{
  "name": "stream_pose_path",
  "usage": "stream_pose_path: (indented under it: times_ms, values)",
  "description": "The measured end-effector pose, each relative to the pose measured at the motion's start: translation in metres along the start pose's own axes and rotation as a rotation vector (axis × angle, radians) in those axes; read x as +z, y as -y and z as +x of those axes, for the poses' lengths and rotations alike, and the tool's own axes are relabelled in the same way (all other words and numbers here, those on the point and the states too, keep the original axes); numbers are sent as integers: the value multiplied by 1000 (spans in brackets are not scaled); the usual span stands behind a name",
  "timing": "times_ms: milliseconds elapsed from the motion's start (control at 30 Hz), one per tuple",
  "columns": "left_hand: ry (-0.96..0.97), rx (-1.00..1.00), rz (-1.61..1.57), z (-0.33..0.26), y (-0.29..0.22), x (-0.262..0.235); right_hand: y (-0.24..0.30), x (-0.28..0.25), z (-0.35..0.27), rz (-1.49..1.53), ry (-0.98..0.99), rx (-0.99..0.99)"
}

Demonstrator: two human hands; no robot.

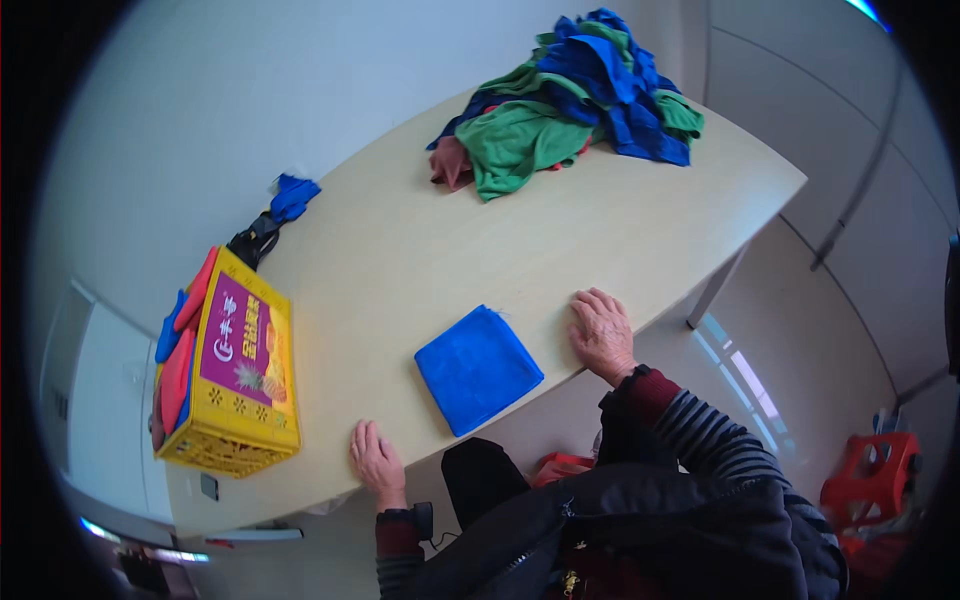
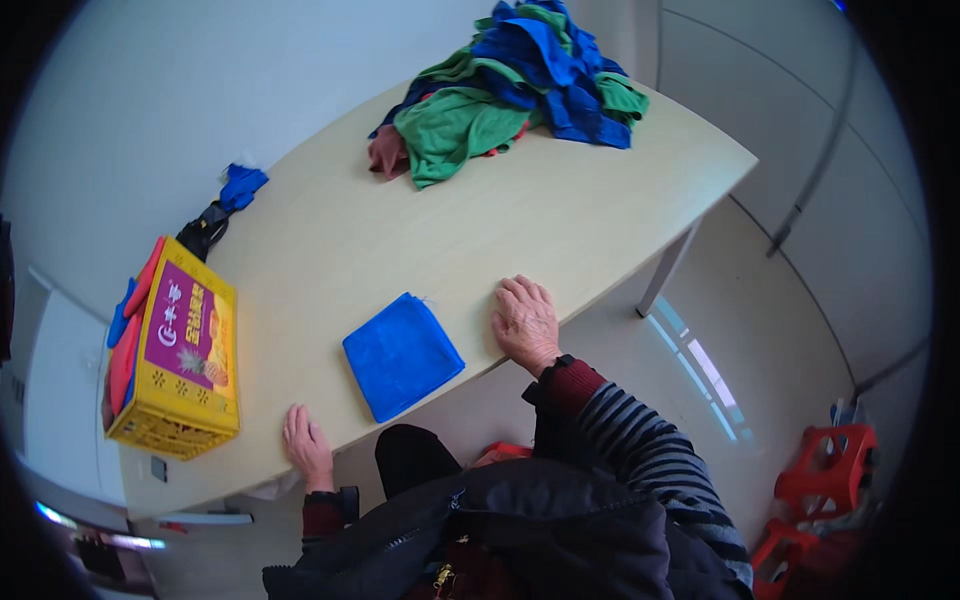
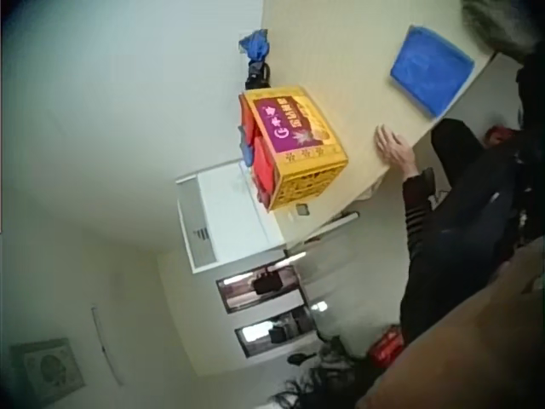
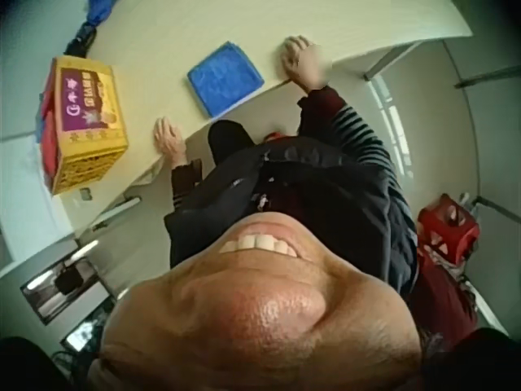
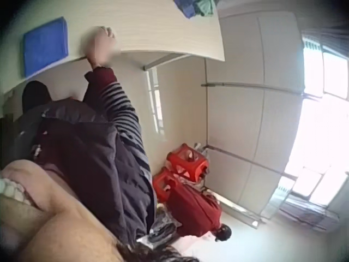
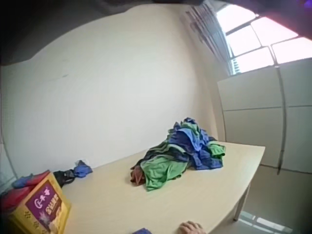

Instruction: Neatly fold blue and green towels on a work table.

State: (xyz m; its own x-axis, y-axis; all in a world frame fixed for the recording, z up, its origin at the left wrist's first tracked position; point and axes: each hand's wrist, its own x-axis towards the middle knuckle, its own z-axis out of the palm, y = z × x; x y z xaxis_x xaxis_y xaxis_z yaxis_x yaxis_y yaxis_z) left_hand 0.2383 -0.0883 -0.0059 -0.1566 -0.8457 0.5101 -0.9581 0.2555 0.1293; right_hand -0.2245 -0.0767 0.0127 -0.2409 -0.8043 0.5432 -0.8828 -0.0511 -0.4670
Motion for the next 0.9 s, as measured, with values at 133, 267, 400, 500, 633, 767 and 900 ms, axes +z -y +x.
stream_pose_path:
  times_ms: [133, 267, 400, 500, 633, 767, 900]
  values:
    - [-32, 0, -4, 20, -18, -8, -11, 2, -4, -18, -29, -8]
    - [-65, -11, -35, 22, -13, -4, -33, 12, 5, 351, 216, 279]
    - [-45, -109, -27, 10, -9, -11, 44, 24, 33, 242, 208, -210]
    - [-42, -148, -41, 8, -12, -11, 101, 40, 48, 124, 231, -374]
    - [-41, -178, -40, 4, -20, -9, 125, 70, 48, -78, 289, -462]
    - [-63, -175, -26, -4, -19, -12, 114, 80, 30, -197, 486, -398]
    - [-66, -139, -56, -3, -23, -6, 103, 84, 25, -230, 557, -358]
